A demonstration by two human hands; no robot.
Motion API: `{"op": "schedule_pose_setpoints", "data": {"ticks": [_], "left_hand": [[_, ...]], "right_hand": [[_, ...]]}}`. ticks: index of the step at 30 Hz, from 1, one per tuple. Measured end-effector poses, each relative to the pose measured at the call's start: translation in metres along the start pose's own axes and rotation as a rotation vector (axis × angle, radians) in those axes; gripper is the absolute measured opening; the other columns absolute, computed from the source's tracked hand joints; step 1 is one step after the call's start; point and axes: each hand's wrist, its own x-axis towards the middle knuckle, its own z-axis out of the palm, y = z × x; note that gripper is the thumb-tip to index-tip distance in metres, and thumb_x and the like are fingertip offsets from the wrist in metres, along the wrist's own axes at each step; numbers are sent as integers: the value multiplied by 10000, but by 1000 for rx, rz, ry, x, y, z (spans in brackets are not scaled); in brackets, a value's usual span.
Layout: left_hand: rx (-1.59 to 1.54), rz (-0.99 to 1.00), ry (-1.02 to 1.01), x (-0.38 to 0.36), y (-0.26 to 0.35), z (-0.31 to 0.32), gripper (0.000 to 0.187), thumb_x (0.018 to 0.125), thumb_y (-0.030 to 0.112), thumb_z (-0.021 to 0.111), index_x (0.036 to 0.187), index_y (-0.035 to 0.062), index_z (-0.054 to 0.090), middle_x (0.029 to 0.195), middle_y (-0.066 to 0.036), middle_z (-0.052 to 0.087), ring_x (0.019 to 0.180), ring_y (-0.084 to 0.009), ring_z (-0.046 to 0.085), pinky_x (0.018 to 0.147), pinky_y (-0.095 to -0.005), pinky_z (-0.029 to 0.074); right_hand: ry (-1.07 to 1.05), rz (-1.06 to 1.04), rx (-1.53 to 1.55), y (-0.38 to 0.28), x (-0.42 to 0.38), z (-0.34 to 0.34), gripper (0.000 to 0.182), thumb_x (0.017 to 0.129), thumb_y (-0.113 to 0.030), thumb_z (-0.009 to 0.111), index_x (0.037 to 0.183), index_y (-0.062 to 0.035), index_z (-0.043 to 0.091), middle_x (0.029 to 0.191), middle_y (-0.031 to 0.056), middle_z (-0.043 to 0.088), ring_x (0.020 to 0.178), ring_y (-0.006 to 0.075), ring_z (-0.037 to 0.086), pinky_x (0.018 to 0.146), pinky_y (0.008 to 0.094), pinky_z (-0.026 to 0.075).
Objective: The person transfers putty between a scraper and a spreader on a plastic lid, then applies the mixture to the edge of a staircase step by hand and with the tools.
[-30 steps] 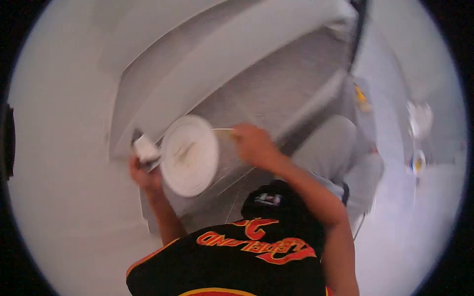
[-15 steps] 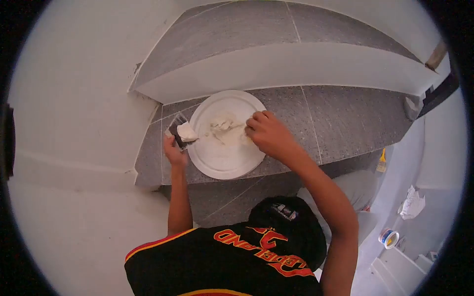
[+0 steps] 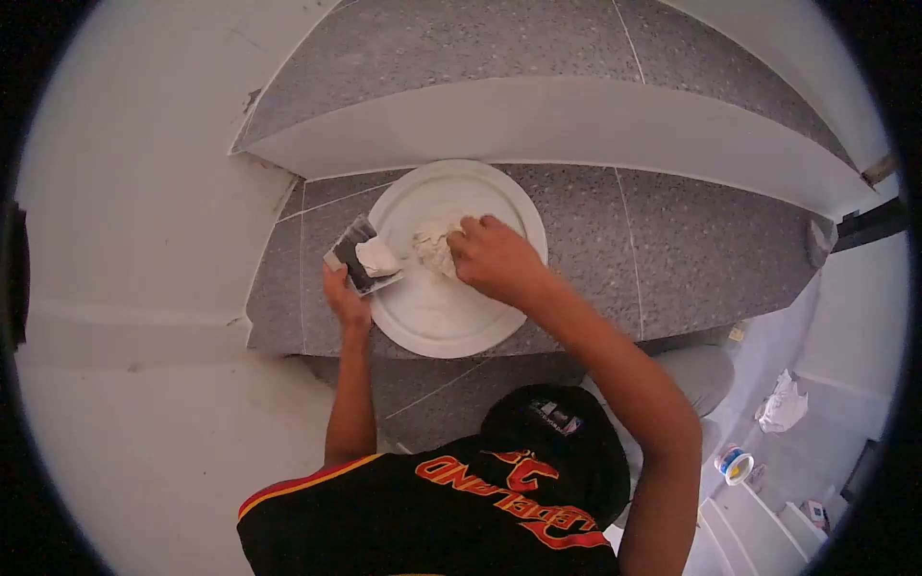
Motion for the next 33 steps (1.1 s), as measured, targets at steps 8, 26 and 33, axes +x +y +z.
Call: {"op": "schedule_pose_setpoints", "data": {"ticks": [8, 26, 33], "left_hand": [[166, 46, 93, -5, -1, 3, 317, 815, 125, 426, 1098, -9, 475, 1037, -99, 513, 956, -193, 487, 884, -290, 346], [-15, -28, 83, -1, 4, 6, 285, 813, 99, 415, 1078, 9, 475, 987, -76, 524, 902, -171, 497, 840, -290, 378], [-134, -192, 64, -10, 28, 15, 300, 818, 98, 415, 1104, 26, 470, 1007, -65, 525, 920, -167, 518, 829, -310, 413]], "right_hand": [[-171, -22, -75, -8, 0, 1, 80, 655, -135, 592, 596, -115, 642, 792, 22, 570, 828, 186, 524, 684, 306, 424], [-261, 29, -70, -18, 4, -8, 95, 659, -147, 587, 616, -82, 641, 787, 39, 553, 835, 200, 525, 669, 299, 457], [-372, 121, 25, -32, -6, -33, 76, 628, -96, 604, 686, -85, 652, 853, 65, 590, 843, 233, 546, 659, 323, 469]]}}
